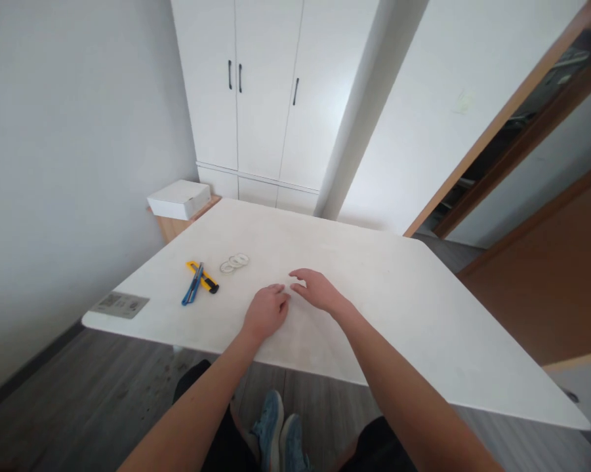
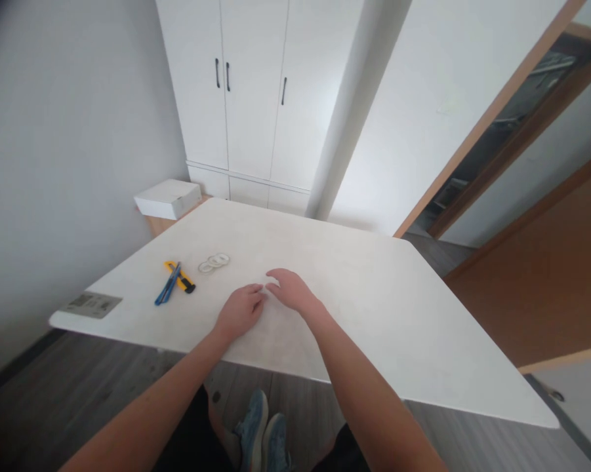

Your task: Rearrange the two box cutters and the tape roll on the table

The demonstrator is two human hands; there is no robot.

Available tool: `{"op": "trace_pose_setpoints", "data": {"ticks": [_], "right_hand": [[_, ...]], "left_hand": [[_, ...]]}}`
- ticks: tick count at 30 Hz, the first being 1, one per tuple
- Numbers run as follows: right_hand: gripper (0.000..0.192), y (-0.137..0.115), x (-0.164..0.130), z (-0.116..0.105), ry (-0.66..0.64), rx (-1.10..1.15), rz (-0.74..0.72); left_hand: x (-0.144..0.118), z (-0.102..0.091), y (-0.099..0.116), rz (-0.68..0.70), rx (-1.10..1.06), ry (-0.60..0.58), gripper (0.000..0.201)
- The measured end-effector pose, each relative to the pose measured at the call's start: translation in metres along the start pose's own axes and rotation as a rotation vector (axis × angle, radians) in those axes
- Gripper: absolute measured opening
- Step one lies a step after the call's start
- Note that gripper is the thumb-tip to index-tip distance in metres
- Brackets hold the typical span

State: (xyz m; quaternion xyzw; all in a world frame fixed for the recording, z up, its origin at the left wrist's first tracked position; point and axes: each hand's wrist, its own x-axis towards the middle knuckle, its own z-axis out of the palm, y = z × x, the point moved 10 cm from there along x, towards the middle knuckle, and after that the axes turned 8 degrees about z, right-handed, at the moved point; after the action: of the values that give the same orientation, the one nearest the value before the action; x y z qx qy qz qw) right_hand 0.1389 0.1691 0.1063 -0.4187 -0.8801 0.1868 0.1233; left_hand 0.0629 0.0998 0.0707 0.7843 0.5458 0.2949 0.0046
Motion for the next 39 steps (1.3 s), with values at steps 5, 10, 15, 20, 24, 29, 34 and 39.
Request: {"op": "trace_pose_setpoints", "data": {"ticks": [5, 10, 15, 20, 24, 29, 34, 39], "right_hand": [[0.061, -0.068, 0.094, 0.042, -0.245, -0.009, -0.123], [0.080, -0.101, 0.152, 0.081, -0.343, -0.193, -0.183], [0.066, -0.098, 0.170, 0.102, -0.418, -0.323, -0.130], [0.058, -0.104, 0.173, 0.093, -0.362, -0.342, -0.169], [0.059, -0.116, 0.171, 0.095, -0.382, -0.343, -0.215], [0.060, -0.120, 0.170, 0.106, -0.441, -0.372, -0.208], [0.062, -0.119, 0.170, 0.107, -0.474, -0.355, -0.219], [0.058, -0.121, 0.172, 0.108, -0.502, -0.361, -0.216]], "left_hand": [[-0.002, 0.002, -0.005, -0.038, -0.009, 0.047, 0.025], [-0.003, 0.007, -0.007, -0.047, -0.034, 0.047, 0.021], [-0.003, 0.007, -0.009, -0.064, -0.019, 0.026, 0.019], [-0.003, 0.009, -0.010, -0.073, -0.018, 0.027, 0.021], [-0.003, 0.006, -0.009, -0.075, -0.030, 0.029, 0.019], [-0.003, 0.001, -0.006, -0.064, -0.044, 0.031, 0.017], [-0.003, 0.002, -0.008, -0.075, -0.050, 0.040, 0.018], [-0.002, 0.005, -0.008, -0.071, -0.044, 0.021, 0.018]]}}
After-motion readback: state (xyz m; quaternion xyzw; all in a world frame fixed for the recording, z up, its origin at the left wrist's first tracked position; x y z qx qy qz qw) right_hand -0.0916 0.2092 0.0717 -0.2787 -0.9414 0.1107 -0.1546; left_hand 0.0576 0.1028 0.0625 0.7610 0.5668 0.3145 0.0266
